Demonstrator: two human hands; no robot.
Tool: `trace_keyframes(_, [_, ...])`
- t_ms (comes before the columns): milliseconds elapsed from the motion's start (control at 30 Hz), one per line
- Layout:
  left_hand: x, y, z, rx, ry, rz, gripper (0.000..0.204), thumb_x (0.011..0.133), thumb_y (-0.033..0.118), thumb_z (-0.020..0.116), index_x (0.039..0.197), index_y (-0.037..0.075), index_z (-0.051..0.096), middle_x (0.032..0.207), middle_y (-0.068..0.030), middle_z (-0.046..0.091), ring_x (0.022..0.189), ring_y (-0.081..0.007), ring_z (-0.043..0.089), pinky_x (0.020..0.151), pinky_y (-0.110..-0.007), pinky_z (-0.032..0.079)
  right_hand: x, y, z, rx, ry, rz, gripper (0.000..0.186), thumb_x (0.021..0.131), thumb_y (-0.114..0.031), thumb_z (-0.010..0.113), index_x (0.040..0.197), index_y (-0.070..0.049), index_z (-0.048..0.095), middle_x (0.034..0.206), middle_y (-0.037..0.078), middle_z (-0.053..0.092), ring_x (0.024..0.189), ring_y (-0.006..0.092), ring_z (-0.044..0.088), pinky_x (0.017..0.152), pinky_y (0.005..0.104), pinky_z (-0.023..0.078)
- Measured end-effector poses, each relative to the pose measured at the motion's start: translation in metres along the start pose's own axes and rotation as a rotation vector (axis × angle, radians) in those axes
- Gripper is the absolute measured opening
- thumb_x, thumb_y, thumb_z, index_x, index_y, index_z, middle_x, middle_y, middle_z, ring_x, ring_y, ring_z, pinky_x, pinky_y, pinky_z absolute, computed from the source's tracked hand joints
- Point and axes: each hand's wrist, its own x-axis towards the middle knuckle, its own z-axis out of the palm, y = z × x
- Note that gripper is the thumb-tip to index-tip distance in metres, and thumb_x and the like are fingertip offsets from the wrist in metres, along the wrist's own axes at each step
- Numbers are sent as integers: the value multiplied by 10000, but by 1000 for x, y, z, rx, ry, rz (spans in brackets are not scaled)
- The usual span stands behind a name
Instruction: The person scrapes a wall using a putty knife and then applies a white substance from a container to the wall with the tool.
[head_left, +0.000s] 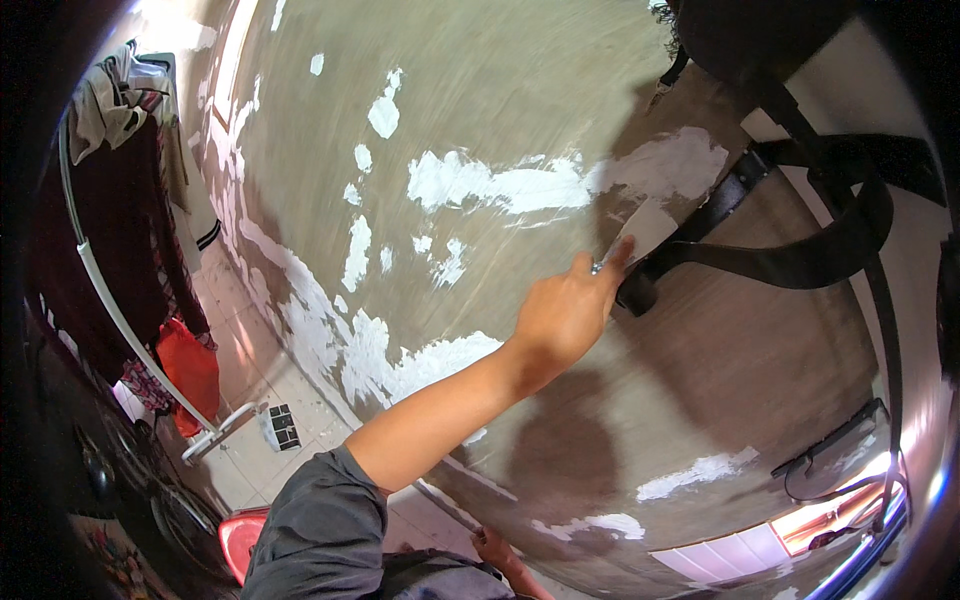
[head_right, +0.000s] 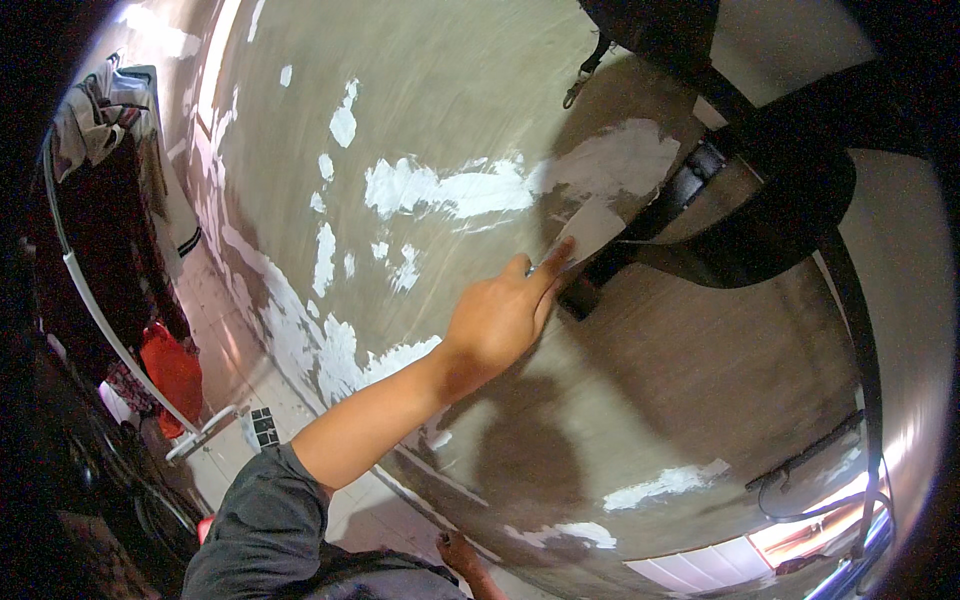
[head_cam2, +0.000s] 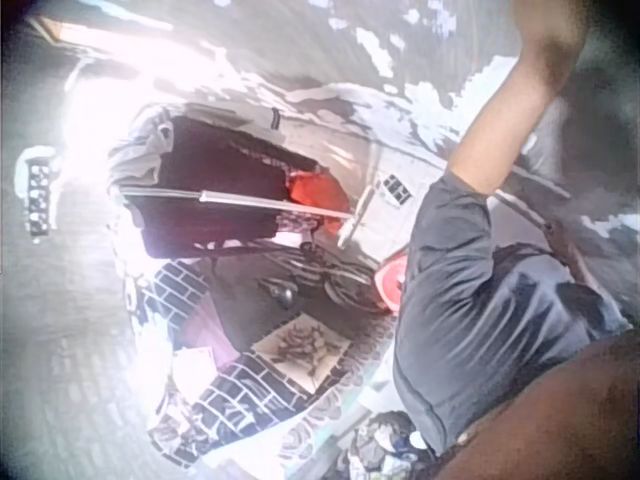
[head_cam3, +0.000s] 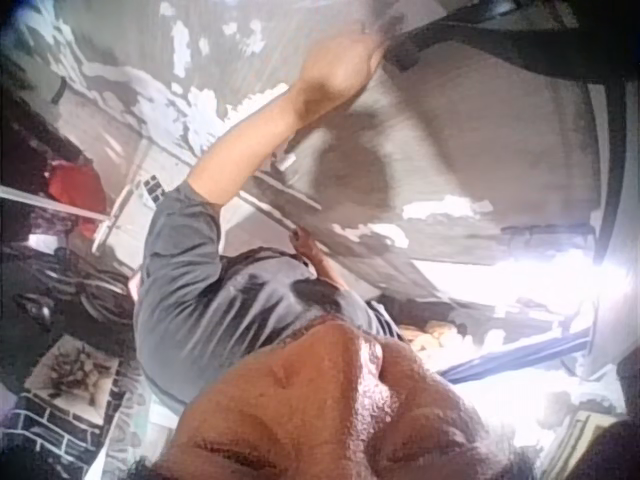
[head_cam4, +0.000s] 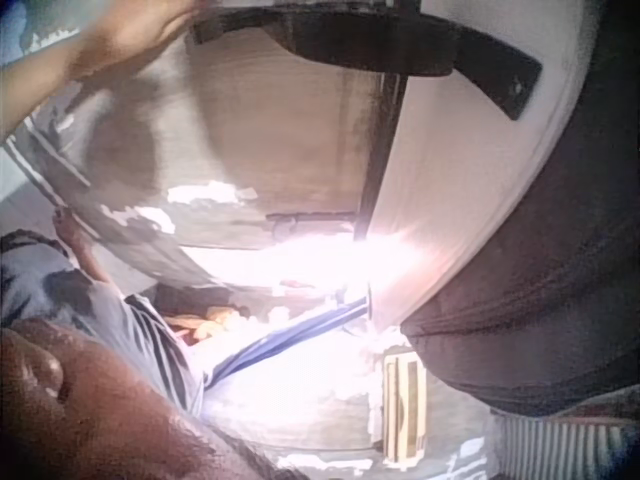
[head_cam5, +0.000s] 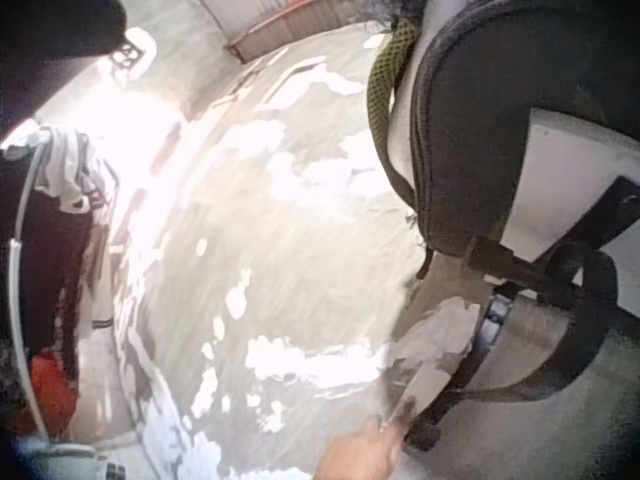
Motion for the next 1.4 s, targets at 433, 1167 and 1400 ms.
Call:
trace_keyframes(433, [63,43,-7,25,231,140,395,971,195,445,1361,131,467,974,-213,610,834,-411,638,694,-470,540,-11,4,-8,7,61,18,340,882,-281,584,954,50,613,860,263,642,852,417,632,763,462,484])
trace_keyframes(1167, [-313,-216,86,-467,227,-1276,476,967,291,521,1346,33,394,920,-183,621,738,-215,602,634,-353,477,44,21,30,-60,-142,-101,291,893,-236,646,1032,19,625,814,95,674,684,161,642,611,313,525])
trace_keyframes(1400, [-389,-226,98,-617,537,-1544,396,985,277,494,1209,-44,430,823,-113,584,664,-175,553,566,-325,470,62,-159,1,497,-397,-105,274,988,-274,526,1098,-25,561,908,84,660,797,178,662,639,291,510])
